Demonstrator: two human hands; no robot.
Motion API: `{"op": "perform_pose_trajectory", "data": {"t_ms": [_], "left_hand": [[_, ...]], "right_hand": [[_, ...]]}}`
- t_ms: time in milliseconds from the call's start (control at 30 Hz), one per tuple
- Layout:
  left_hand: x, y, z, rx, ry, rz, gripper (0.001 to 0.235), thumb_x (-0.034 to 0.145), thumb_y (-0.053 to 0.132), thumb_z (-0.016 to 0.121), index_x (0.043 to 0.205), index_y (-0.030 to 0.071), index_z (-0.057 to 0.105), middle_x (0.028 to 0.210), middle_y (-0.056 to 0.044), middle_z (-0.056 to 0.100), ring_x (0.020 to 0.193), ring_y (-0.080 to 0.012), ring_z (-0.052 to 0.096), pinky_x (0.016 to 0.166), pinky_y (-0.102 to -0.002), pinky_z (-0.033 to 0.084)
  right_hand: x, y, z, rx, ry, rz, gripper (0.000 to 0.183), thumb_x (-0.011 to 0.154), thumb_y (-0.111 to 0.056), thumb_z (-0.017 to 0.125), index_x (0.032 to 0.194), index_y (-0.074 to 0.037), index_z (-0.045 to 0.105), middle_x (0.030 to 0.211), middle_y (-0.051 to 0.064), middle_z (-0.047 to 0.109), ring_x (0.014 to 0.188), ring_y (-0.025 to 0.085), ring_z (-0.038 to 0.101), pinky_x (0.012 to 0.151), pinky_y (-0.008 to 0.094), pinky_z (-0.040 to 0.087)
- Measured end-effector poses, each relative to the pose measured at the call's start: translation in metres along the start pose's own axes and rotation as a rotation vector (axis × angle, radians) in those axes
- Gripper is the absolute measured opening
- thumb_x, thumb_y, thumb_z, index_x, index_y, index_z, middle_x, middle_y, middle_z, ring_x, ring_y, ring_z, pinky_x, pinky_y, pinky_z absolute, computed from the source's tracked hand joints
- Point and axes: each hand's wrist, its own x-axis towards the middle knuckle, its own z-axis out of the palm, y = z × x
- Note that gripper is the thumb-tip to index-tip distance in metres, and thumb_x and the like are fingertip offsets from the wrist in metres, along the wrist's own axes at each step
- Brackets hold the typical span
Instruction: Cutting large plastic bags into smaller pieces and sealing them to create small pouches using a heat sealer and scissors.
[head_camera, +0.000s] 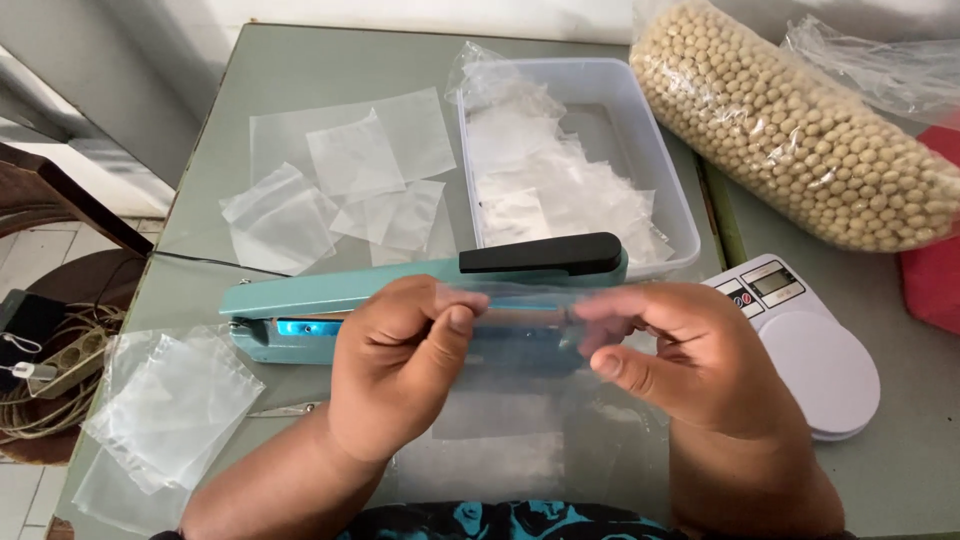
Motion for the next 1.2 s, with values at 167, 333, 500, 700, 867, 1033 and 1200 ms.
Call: {"op": "perform_pose_trajectory", "data": {"t_ms": [167,333,500,700,867,1033,1200], "left_hand": [[0.0,0.004,0.002,-0.055,-0.069,-0.018,0.021,0.105,0.023,0.055,0.102,0.011,0.072,0.08,0.0,0.065,0.067,-0.0127,0.06,0.067,-0.026,0.052],[-0.002,-0.006,0.02,-0.751,-0.202,-0.344,0.017,0.087,0.004,0.037,0.08,0.005,0.052,0.072,-0.019,0.06,0.072,-0.0291,0.056,0.07,-0.037,0.046],[-0.029,-0.056,0.041,-1.67,-0.938,-1.119,0.032,0.093,0.051,0.05,0.09,0.02,0.047,0.077,0.003,0.036,0.062,-0.0145,0.042,0.063,-0.033,0.049],[-0.027,-0.059,0.045,-1.688,-1.042,-1.121,0.044,0.089,0.063,0.047,0.092,0.019,0.053,0.078,0.005,0.036,0.063,-0.0096,0.036,0.06,-0.025,0.034],[-0.03,-0.054,0.025,-1.213,-0.793,-0.828,0.114,0.079,0.09,0.008,0.134,0.002,0.055,0.122,-0.017,0.058,0.11,-0.0335,0.054,0.095,-0.048,0.034],[-0.061,-0.101,-0.015,-1.283,-0.63,-0.808,0.138,0.054,0.102,0.03,0.158,0.013,0.041,0.161,-0.016,0.044,0.147,-0.0437,0.04,0.111,-0.068,0.037],[-0.062,-0.106,-0.007,-0.549,-0.509,-1.061,0.056,0.09,0.026,0.063,0.142,0.005,0.06,0.135,-0.013,0.069,0.107,-0.0287,0.071,0.073,-0.041,0.064]], "right_hand": [[0.002,0.001,0.002,0.176,0.05,-0.141,0.012,0.09,-0.015,0.061,0.083,-0.008,0.067,0.066,0.002,0.065,0.053,0.01,0.054,0.051,0.024,0.043],[-0.001,-0.015,0.01,0.359,0.056,-0.211,0.047,0.108,-0.05,0.05,0.094,-0.012,0.073,0.087,0.002,0.077,0.069,0.02,0.073,0.068,0.034,0.059],[0.011,0.006,0.014,0.038,-0.182,-0.033,0.053,0.095,-0.049,0.058,0.128,-0.008,0.069,0.08,0.0,0.073,0.067,0.007,0.066,0.062,0.024,0.052],[0.025,-0.005,0.019,0.043,-0.235,-0.178,0.015,0.095,-0.018,0.066,0.088,-0.009,0.075,0.078,0.001,0.072,0.071,0.013,0.07,0.066,0.024,0.056],[0.025,0.018,0.016,-0.101,-0.331,0.009,0.024,0.096,-0.03,0.062,0.083,-0.013,0.072,0.067,-0.005,0.071,0.061,0.009,0.063,0.058,0.026,0.048],[0.041,0.03,0.027,-0.36,-0.483,0.611,0.021,0.093,-0.041,0.068,0.086,-0.025,0.078,0.069,-0.012,0.069,0.067,0.003,0.06,0.069,0.023,0.047],[0.045,0.054,0.04,-0.374,-0.439,0.554,0.041,0.101,-0.036,0.059,0.066,-0.016,0.053,0.056,-0.007,0.041,0.055,0.01,0.041,0.06,0.029,0.034]]}}
